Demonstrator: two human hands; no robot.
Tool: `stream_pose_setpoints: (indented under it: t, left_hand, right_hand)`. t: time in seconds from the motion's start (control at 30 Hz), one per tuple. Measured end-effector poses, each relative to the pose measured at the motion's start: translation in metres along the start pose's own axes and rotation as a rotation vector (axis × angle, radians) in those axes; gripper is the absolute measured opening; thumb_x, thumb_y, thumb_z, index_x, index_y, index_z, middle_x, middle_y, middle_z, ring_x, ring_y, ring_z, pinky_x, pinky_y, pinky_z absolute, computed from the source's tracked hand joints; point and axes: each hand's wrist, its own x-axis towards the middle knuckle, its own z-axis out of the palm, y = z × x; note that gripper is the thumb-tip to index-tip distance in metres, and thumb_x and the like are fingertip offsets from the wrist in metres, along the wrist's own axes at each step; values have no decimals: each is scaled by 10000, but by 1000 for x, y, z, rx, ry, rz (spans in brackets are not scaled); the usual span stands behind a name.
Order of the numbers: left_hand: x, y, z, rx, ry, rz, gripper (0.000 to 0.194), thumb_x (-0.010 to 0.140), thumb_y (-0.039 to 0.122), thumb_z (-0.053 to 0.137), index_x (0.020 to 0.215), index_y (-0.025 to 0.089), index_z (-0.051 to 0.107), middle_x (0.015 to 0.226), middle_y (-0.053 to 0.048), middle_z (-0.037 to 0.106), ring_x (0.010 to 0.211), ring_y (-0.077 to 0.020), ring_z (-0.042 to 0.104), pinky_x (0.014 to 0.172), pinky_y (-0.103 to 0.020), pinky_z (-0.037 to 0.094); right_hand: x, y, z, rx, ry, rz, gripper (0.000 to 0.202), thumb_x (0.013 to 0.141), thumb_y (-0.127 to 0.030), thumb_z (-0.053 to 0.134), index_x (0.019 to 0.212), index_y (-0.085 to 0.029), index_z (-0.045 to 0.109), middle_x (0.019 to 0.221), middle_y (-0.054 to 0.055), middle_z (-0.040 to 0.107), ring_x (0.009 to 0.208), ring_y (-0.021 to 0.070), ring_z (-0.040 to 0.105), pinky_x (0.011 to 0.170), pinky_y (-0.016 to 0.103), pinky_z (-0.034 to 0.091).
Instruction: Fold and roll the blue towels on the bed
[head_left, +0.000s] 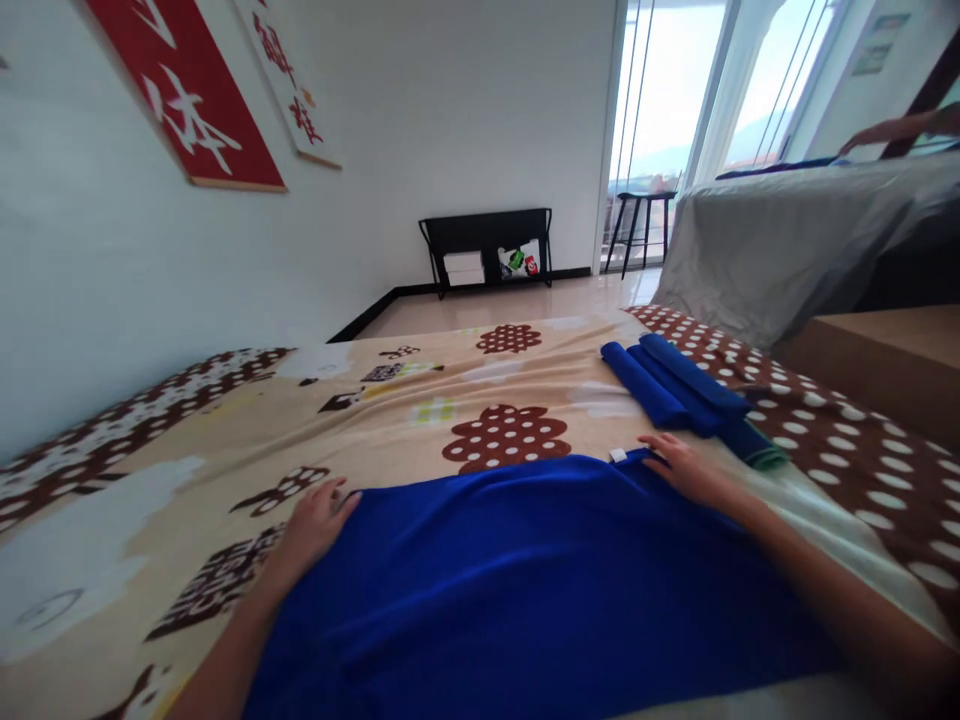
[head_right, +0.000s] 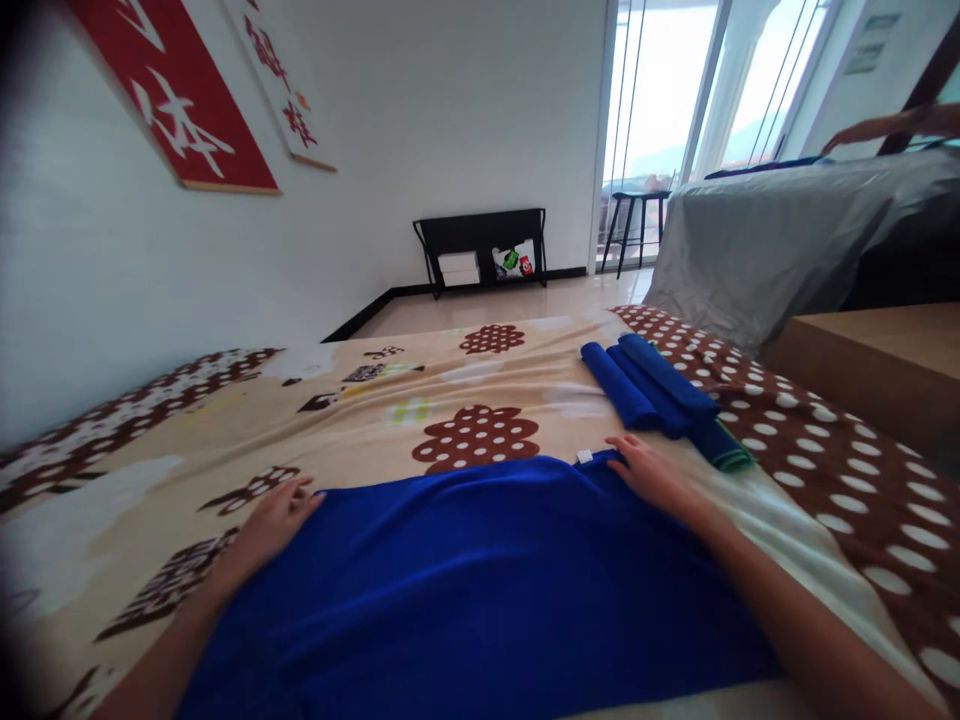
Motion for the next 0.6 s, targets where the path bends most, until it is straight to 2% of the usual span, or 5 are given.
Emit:
stream_pose_setpoints:
  t: [0.1, 0.2, 0.43, 0.53, 0.6]
  left_hand:
    - [16, 1, 17, -127, -30, 36, 516, 655, 730, 508, 720, 225, 597, 794, -71, 663, 859, -273, 624, 870, -401, 497]
    - [20, -13, 17, -268, -77, 35, 543, 623, 771, 548, 652, 229, 560, 697, -34, 626, 734, -235, 610, 747, -352, 507]
    - [35, -45, -16, -572, -107, -136, 620, 666, 812, 569, 865, 228, 511, 801, 24, 663, 760, -179, 634, 677, -252, 501]
    - [41, -58, -29, -613, -125, -206, 578, 741, 785, 532, 946, 245, 492, 800, 55, 661, 654, -145, 600, 588, -231, 476]
    - [49, -68, -35, -600, -123, -223, 592, 722, 797, 544, 938, 247, 495, 768, 69, 653, 597, -129, 562, 549, -219, 447]
  right_hand:
    - [22, 3, 16, -13, 4, -42, 272, 800, -320, 554, 1036, -226, 652, 1067, 95, 656, 954, 226, 647, 884, 333, 481]
    - [26, 19, 15, -7, 12, -63, 157, 792, -331, 552, 872, -227, 640, 948, 66, 663, 838, 200, 647, 789, 305, 495]
    - [54, 49, -8, 17, 95, -3, 238, 867, -415, 467, 950, -243, 609, 905, 28, 715, 833, 202, 667, 771, 312, 498]
    - [72, 52, -7, -27, 139, 45, 236, 869, -413, 483, 950, -232, 610, 890, 32, 724, 820, 207, 679, 751, 309, 496]
    - [84, 51, -2, -78, 162, 75, 216, 877, -394, 491, 936, -224, 610, 889, 39, 725, 834, 213, 684, 753, 307, 494]
